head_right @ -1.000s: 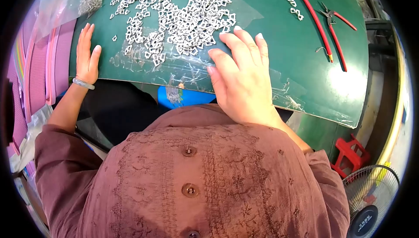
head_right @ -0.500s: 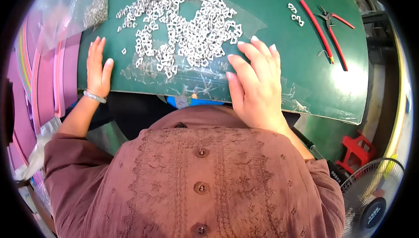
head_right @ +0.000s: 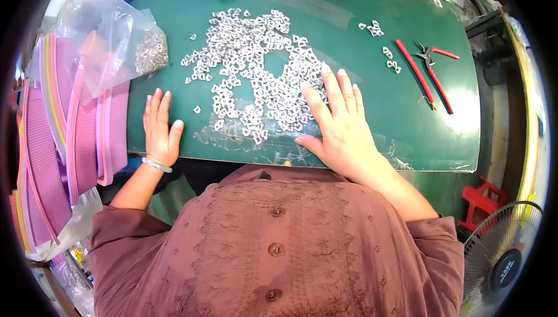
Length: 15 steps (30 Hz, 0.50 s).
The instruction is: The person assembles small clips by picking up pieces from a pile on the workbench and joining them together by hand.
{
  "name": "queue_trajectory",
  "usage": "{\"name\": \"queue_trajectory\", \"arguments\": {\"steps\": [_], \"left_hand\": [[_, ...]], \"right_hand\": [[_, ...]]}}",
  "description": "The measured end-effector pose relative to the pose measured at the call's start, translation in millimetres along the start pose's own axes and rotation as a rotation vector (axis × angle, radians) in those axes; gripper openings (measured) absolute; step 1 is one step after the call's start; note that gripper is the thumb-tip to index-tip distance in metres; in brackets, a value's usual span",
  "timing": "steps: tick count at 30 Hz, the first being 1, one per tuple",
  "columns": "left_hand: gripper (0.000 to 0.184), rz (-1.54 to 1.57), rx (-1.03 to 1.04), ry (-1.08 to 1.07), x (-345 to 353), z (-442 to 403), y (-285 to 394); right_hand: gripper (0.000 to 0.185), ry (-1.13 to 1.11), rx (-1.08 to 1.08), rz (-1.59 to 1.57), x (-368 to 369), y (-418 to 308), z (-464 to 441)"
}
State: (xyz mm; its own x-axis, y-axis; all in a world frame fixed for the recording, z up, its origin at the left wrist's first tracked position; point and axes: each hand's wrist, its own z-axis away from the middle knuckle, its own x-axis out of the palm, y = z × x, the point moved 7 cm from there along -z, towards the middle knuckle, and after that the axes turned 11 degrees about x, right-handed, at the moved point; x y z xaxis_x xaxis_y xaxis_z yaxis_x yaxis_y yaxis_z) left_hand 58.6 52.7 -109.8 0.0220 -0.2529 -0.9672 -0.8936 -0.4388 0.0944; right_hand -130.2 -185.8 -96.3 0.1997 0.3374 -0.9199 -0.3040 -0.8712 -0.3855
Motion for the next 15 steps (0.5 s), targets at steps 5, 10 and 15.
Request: {"name": "queue_trajectory", "arguments": {"steps": [5, 10, 15], "left_hand": [[0.063, 0.036, -0.019, -0.014, 1, 1, -5], [0.073, 0.046, -0.034, -0.070, 1, -4, -2], [0.075, -0.007, 0.096, -0.103, -4, -15, 5]], "right_hand": [[0.079, -0.061, -0.071, 0.100, 6, -8, -30], [0.077, -0.037, -0.128, 0.063, 10, -12, -47], [0.077, 0.017, -0.153, 0.045, 9, -11, -48]]}}
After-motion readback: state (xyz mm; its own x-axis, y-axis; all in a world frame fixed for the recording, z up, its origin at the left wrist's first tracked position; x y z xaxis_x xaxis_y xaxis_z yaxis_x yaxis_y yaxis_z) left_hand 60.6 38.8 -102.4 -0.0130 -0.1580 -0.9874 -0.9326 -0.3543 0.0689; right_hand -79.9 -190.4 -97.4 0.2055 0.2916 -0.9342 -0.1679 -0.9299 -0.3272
